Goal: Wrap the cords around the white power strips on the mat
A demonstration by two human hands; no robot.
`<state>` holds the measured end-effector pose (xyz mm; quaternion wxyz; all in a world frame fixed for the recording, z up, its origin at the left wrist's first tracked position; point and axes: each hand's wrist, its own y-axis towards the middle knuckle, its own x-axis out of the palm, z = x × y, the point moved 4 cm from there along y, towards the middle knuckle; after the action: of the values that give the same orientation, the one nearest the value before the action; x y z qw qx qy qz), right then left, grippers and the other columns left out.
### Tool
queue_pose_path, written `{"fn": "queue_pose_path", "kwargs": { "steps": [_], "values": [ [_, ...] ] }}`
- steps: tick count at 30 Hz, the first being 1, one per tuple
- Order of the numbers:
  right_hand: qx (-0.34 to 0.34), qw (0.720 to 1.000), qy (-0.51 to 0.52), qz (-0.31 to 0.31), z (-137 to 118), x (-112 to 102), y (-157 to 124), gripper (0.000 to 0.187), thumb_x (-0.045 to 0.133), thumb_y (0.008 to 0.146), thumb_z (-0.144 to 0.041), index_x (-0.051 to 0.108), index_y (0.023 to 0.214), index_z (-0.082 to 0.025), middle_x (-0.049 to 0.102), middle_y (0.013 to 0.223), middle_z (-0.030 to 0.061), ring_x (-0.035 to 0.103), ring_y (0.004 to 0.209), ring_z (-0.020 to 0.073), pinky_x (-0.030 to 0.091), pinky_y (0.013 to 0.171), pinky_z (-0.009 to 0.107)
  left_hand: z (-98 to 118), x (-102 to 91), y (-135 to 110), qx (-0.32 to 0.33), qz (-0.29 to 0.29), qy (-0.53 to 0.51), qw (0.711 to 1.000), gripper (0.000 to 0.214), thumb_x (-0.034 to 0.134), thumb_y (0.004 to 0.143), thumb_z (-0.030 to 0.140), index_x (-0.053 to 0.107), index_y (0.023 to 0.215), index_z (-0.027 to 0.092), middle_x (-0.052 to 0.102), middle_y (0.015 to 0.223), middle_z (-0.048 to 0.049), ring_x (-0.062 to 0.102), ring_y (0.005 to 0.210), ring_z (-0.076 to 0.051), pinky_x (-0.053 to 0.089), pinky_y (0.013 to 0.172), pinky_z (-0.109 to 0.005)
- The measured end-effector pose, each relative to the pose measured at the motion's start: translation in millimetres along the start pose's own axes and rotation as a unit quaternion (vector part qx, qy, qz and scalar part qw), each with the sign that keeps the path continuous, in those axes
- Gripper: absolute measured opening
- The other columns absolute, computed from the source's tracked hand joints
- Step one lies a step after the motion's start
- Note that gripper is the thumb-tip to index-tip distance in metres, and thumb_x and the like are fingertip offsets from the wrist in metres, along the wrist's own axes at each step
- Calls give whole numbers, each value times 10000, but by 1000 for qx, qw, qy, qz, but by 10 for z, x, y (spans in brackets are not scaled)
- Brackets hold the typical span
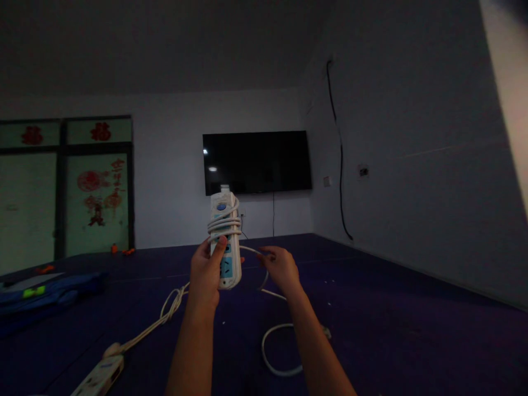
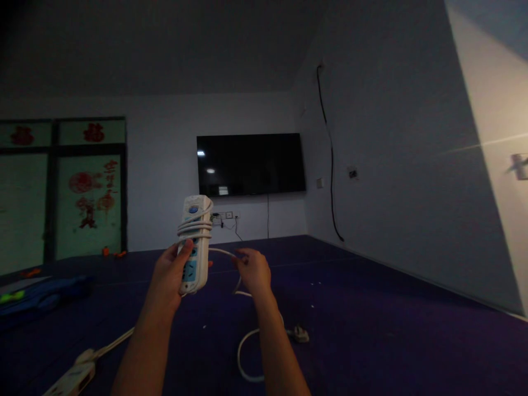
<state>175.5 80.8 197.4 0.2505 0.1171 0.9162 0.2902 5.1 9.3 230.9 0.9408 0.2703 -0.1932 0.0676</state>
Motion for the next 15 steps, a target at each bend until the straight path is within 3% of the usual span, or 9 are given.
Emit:
{"fn": "queue_pose_path", "kwargs": {
  "steps": [4,7,12,15],
  "values": [
    [2,997,-71,-10,143,-31,6,276,607,774,-343,671,1029,-255,713,773,21,640,797,192,403,639,244,15,88,-49,23,13,-45,999,543,791,525,504,608,918,178,655,593,26,644,435,-166,483,387,-212],
    [13,993,-111,-46,269,22,-6,188,629,744,-290,706,911,-250,716,780,26,645,789,189,386,619,233,90,101,-96,45,21,-45,998,528,775,550,519,614,921,180,654,591,27,658,473,-169,507,427,-222],
    [61,986,-138,-74,568,116,13,201,604,748,-207,700,920,-242,719,848,25,651,848,180,395,621,211,294,-11,-160,98,58,-42,993,528,768,540,544,612,895,186,664,621,20,668,518,-184,533,473,-257],
    [110,981,-140,-83,829,149,5,191,618,745,-152,694,906,-221,712,816,16,664,779,155,415,610,195,460,-147,-209,140,88,-34,986,502,749,567,543,618,905,195,668,649,22,652,499,-167,532,465,-260]
  ]
}}
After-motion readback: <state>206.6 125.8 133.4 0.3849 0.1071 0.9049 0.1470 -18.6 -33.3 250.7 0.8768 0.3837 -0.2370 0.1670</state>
